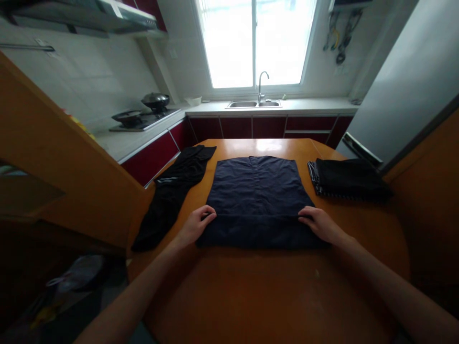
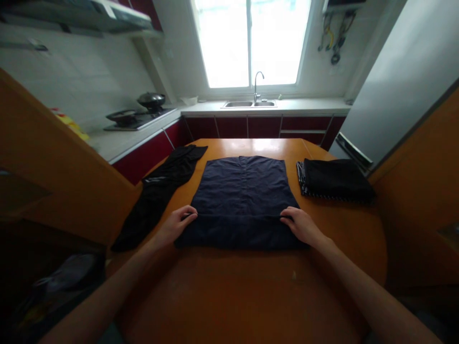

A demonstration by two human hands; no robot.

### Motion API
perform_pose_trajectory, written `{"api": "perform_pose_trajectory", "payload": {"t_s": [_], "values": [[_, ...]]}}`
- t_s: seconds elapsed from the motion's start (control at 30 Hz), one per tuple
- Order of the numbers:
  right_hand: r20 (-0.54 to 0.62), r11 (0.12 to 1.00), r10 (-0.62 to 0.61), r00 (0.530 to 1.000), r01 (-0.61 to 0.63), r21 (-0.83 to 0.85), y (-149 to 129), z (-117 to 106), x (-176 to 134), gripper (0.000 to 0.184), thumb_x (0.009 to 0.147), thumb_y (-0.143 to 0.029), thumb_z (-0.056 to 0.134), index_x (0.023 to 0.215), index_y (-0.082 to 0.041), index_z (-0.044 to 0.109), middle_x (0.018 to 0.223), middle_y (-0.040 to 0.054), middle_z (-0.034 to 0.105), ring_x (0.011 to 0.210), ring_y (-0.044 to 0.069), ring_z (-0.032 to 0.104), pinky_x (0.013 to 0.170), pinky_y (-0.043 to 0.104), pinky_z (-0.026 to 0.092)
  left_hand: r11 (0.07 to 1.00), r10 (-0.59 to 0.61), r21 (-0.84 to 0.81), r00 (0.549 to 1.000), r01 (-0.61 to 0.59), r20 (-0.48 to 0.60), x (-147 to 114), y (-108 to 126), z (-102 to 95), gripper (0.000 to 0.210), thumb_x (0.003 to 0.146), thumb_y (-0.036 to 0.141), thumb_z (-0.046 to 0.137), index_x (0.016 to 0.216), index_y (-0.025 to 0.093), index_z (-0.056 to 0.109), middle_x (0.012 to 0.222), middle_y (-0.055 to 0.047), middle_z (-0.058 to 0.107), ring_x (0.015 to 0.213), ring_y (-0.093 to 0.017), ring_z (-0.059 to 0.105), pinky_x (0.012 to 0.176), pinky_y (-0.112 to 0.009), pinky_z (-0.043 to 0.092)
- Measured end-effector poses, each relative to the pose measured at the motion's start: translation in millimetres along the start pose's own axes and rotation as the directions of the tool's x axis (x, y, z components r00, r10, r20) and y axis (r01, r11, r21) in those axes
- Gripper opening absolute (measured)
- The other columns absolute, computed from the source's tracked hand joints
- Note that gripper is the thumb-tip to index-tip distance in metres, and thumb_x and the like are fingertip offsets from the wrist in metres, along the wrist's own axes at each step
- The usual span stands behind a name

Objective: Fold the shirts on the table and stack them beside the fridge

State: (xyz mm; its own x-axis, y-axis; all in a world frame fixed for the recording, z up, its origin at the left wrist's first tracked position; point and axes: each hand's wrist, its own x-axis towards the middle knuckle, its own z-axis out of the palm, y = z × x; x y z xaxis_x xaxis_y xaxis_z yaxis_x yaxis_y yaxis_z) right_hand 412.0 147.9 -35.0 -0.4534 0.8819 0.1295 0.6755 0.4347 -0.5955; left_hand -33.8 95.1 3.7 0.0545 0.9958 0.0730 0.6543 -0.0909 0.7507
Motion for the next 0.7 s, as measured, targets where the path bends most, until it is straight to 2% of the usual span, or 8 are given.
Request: {"api": "perform_pose_trajectory", "payload": {"t_s": [0.17, 0.3, 0.43, 0.57, 0.7], "values": [[-0.026, 0.996, 0.027, 0.999, -0.024, 0.082, -2, -10, 6, 0.025, 0.092, -0.038, 0.054, 0.092, -0.020, 0.071, 0.094, 0.0078, 0.074, 0.088, 0.025, 0.067, 0.082, 0.035, 0.050, 0.997, 0.072, 0.030, 0.987, -0.078, 0.144, 18, -2, -15.5, 0.038, 0.087, 0.055, 0.060, 0.090, 0.018, 0.071, 0.088, -0.004, 0.072, 0.085, -0.021, 0.065, 0.080, -0.029, 0.050], [-0.047, 0.996, 0.011, 0.999, -0.006, 0.094, -2, -28, 31, 0.028, 0.089, -0.040, 0.055, 0.091, -0.018, 0.072, 0.093, 0.0090, 0.074, 0.088, 0.025, 0.066, 0.083, 0.036, 0.049, 0.989, 0.135, 0.037, 0.983, -0.141, 0.124, 43, -6, -24.5, 0.041, 0.089, 0.055, 0.058, 0.091, 0.016, 0.071, 0.091, -0.005, 0.072, 0.088, -0.020, 0.064, 0.082, -0.027, 0.048], [0.076, 0.996, -0.003, 0.997, -0.004, 0.085, 5, -40, 71, 0.030, 0.086, -0.042, 0.056, 0.085, -0.017, 0.072, 0.084, 0.0065, 0.072, 0.082, 0.023, 0.063, 0.076, 0.033, 0.048, 0.983, 0.166, 0.056, 0.981, -0.172, 0.103, 69, -13, -20.2, 0.040, 0.088, 0.053, 0.059, 0.091, 0.016, 0.072, 0.091, -0.006, 0.072, 0.089, -0.021, 0.064, 0.082, -0.028, 0.048], [0.206, 0.994, 0.076, 0.976, -0.091, 0.063, 19, -31, 98, 0.033, 0.078, -0.048, 0.064, 0.076, -0.016, 0.071, 0.073, 0.0037, 0.067, 0.073, 0.020, 0.058, 0.068, 0.030, 0.044, 0.984, 0.149, 0.082, 0.981, -0.160, 0.128, 82, -25, -7.5, 0.039, 0.087, 0.052, 0.060, 0.090, 0.016, 0.072, 0.091, -0.006, 0.074, 0.088, -0.021, 0.065, 0.082, -0.028, 0.049], [0.204, 0.996, 0.046, 0.978, -0.060, 0.061, 35, -18, 107, 0.030, 0.080, -0.043, 0.061, 0.078, -0.014, 0.071, 0.072, 0.0033, 0.067, 0.070, 0.018, 0.057, 0.067, 0.030, 0.044, 0.979, 0.173, 0.091, 0.978, -0.184, 0.117, 85, -35, -2.0, 0.037, 0.090, 0.049, 0.060, 0.091, 0.015, 0.073, 0.094, -0.007, 0.075, 0.089, -0.021, 0.066, 0.085, -0.029, 0.048]]}}
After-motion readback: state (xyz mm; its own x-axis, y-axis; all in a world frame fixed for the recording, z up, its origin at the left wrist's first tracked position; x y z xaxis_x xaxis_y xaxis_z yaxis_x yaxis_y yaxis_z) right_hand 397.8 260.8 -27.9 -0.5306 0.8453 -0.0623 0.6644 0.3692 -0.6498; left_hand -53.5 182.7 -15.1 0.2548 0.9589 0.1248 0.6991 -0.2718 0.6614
